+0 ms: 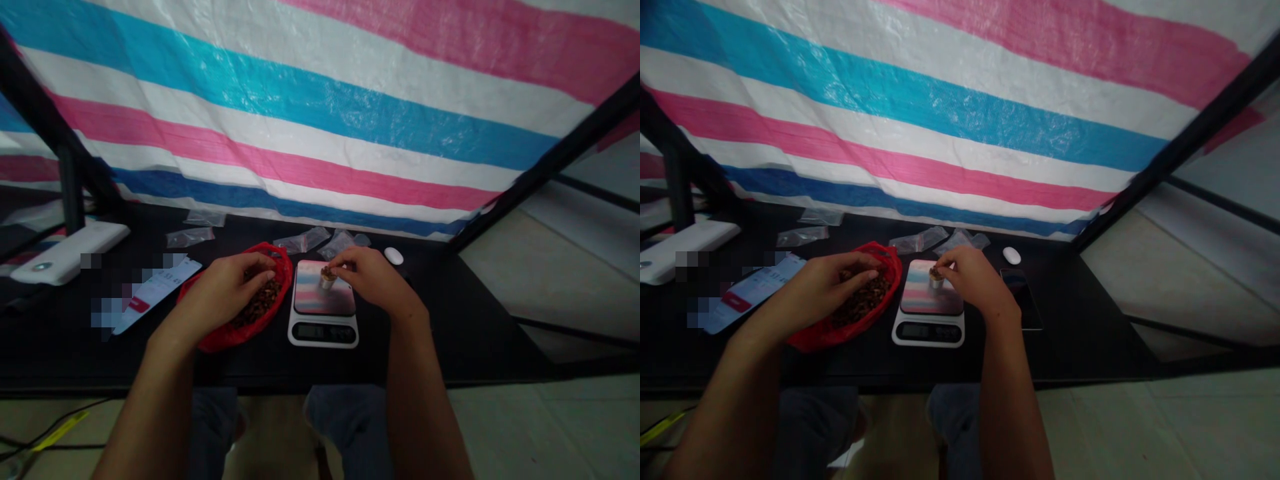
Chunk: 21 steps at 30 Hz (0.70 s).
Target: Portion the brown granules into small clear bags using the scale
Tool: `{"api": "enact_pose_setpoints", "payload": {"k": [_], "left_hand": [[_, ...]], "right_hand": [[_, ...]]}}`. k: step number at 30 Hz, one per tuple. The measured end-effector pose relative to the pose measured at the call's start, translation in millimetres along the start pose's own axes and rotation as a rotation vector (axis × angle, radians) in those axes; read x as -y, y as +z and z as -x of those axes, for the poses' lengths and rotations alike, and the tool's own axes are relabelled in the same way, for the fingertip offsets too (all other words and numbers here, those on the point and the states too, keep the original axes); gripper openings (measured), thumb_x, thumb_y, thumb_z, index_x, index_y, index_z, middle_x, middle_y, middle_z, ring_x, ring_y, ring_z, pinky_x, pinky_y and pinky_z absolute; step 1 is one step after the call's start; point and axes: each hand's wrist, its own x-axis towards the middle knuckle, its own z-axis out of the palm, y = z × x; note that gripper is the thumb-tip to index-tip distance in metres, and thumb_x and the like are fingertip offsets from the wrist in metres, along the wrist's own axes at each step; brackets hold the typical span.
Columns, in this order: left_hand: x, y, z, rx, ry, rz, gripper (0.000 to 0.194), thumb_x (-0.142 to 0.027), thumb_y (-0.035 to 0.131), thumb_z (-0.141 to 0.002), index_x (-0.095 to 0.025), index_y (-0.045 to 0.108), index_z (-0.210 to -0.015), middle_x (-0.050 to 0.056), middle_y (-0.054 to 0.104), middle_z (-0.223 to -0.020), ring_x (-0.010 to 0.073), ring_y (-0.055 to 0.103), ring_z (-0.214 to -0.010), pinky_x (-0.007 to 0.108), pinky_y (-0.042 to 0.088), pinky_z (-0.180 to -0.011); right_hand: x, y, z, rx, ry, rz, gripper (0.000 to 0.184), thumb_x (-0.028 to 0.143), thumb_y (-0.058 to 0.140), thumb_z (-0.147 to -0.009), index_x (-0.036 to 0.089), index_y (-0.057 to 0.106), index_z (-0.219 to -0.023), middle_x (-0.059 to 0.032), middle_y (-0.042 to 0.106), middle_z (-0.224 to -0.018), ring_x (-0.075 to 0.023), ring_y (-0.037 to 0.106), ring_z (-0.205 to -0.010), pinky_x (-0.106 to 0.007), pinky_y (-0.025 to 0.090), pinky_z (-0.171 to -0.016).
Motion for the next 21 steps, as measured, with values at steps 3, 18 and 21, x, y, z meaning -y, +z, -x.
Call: {"api": "enact_pose_setpoints", "payload": {"k": [3,18,21], "left_hand": [[1,-0.1,-1,0.004,-0.001,0.002,0.036,-0.051,0.057,-0.099,-0.027,0.079,-0.114,0.004,0.082,-0.119,0.0286,0.076,-0.107,0.038,0.054,-0.095],[-28,-6.6,-40,-0.046,0.282,-0.065,0.038,-0.039,0.062,-0.097,-0.021,0.076,-0.127,0.008,0.078,-0.131,0.0261,0.072,-0.120,0.036,0.053,-0.109],[-24,2.3,-90,0.097,0.323,-0.177,0.065,-0.021,0.070,-0.082,-0.021,0.063,-0.148,0.011,0.064,-0.155,0.0293,0.061,-0.141,0.039,0.044,-0.121]], "right_hand": [[-1,0,0,0.006,-0.007,0.003,0.020,0.005,0.070,-0.091,0.019,0.085,-0.087,-0.0063,0.084,-0.094,-0.0215,0.077,-0.090,-0.031,0.054,-0.080],[-24,-17,15,-0.128,0.066,-0.034,0.021,0.023,0.067,-0.096,0.017,0.082,-0.110,-0.0092,0.083,-0.109,-0.0239,0.076,-0.095,-0.034,0.056,-0.084],[-33,-18,18,-0.088,0.111,-0.059,0.023,0.026,0.066,-0.097,0.016,0.081,-0.110,-0.0105,0.083,-0.108,-0.0236,0.076,-0.091,-0.033,0.056,-0.079]]}}
